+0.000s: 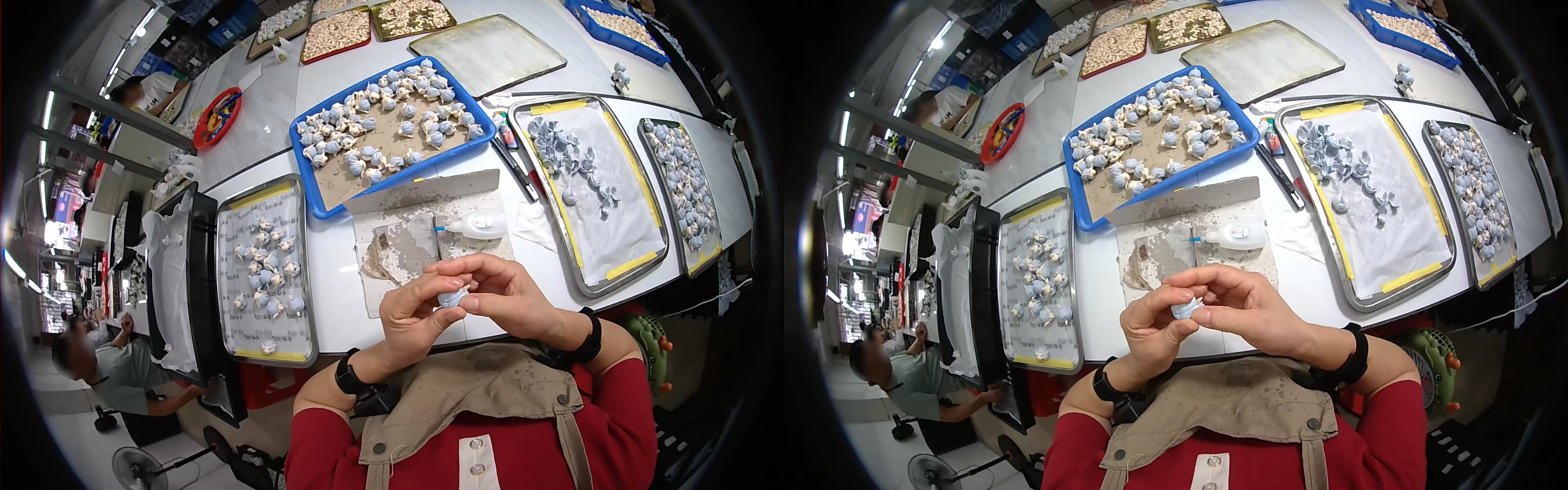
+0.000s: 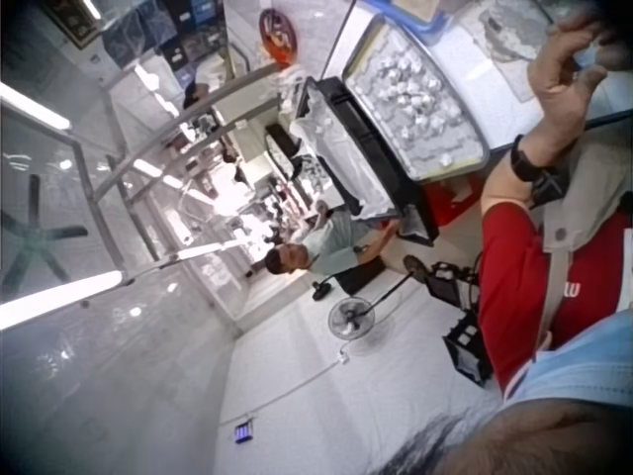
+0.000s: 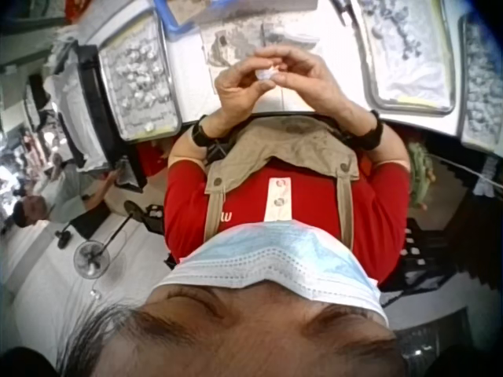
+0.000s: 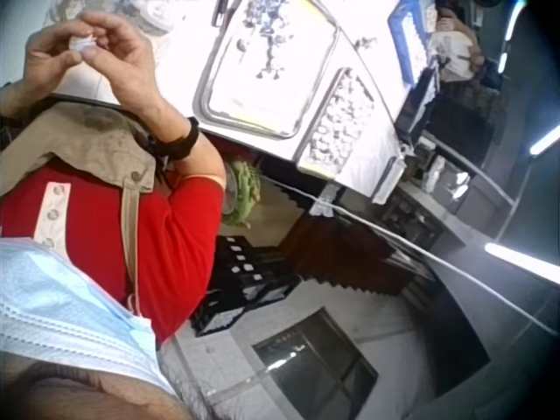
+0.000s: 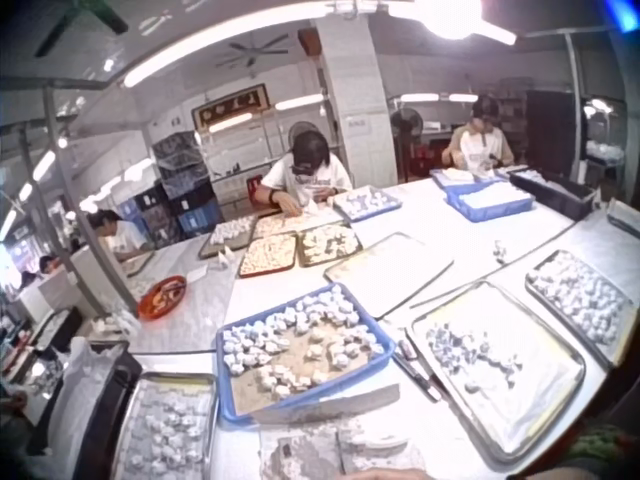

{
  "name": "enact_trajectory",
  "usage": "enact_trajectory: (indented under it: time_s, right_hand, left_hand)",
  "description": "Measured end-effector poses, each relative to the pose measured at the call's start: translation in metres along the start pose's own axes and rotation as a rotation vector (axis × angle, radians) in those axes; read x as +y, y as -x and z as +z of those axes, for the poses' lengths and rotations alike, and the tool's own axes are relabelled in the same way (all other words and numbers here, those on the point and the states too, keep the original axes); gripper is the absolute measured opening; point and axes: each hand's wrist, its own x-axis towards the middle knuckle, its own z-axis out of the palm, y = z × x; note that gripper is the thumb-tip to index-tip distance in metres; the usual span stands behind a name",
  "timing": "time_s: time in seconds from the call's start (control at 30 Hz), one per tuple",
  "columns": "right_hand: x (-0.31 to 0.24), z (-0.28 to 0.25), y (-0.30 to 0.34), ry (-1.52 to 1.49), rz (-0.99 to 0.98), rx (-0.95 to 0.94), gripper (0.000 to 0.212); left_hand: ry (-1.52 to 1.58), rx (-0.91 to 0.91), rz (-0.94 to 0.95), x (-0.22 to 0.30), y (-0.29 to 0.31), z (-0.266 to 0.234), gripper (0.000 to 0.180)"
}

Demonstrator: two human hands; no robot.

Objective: The person assembles small decorative figures by picking up a base piece, applying a small amount of adhesive from a squeeze bottle, and attaching a second piece. The completed figures are placed onto a tray. This process is repeated continuously throughout the clip.

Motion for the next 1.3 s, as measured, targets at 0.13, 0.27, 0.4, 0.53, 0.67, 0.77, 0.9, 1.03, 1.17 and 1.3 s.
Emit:
enact_trajectory:
  time_s: [0.13, 0.27, 0.4, 0.53, 0.67, 0.77, 0.9, 1.03, 1.17, 1.3]
  right_hand:
    - [-0.001, -0.001, 0.002, -0.061, 0.029, 0.029, 0.04]
    - [0.002, 0.004, -0.001, -0.07, 0.041, 0.054, 0.037]
    - [0.01, -0.001, -0.004, -0.054, 0.028, 0.087, 0.04]
    - [0.0, -0.01, -0.006, 0.217, 0.051, 0.153, 0.041]
    - [-0.008, -0.022, -0.001, 0.296, 0.038, 0.234, 0.036]
    - [-0.005, -0.023, 0.002, 0.317, 0.058, 0.297, 0.028]
    - [-0.006, -0.018, 0.003, 0.384, 0.087, 0.321, 0.023]
    - [-0.01, -0.016, -0.001, 0.489, 0.041, 0.31, 0.021]
    - [-0.015, -0.025, 0.002, 0.643, -0.034, 0.386, 0.018]
    - [-0.021, -0.047, -0.005, 1.108, -0.225, 0.539, 0.018]
  left_hand:
    - [-0.026, 0.011, 0.032, 0.0, -0.003, 0.004, 0.028]
    - [-0.011, 0.032, 0.022, 0.002, 0.0, 0.002, 0.028]
    - [-0.02, 0.007, -0.204, 0.011, -0.003, -0.008, 0.03]
    - [-0.787, 0.014, -0.198, 0.044, -0.024, -0.061, 0.033]
    - [-1.514, 0.257, -0.464, 0.084, -0.037, -0.162, 0.028]
    - [-1.854, 0.107, -0.531, 0.084, -0.047, -0.201, 0.024]
    - [-1.851, 0.129, -0.209, 0.054, -0.103, -0.198, 0.018]
    - [-1.87, 0.009, -0.002, -0.008, -0.144, -0.217, 0.018]
    - [-1.874, 0.065, -0.002, -0.021, -0.151, -0.215, 0.019]
    - [-1.349, 0.224, -0.021, -0.001, -0.13, -0.174, 0.022]
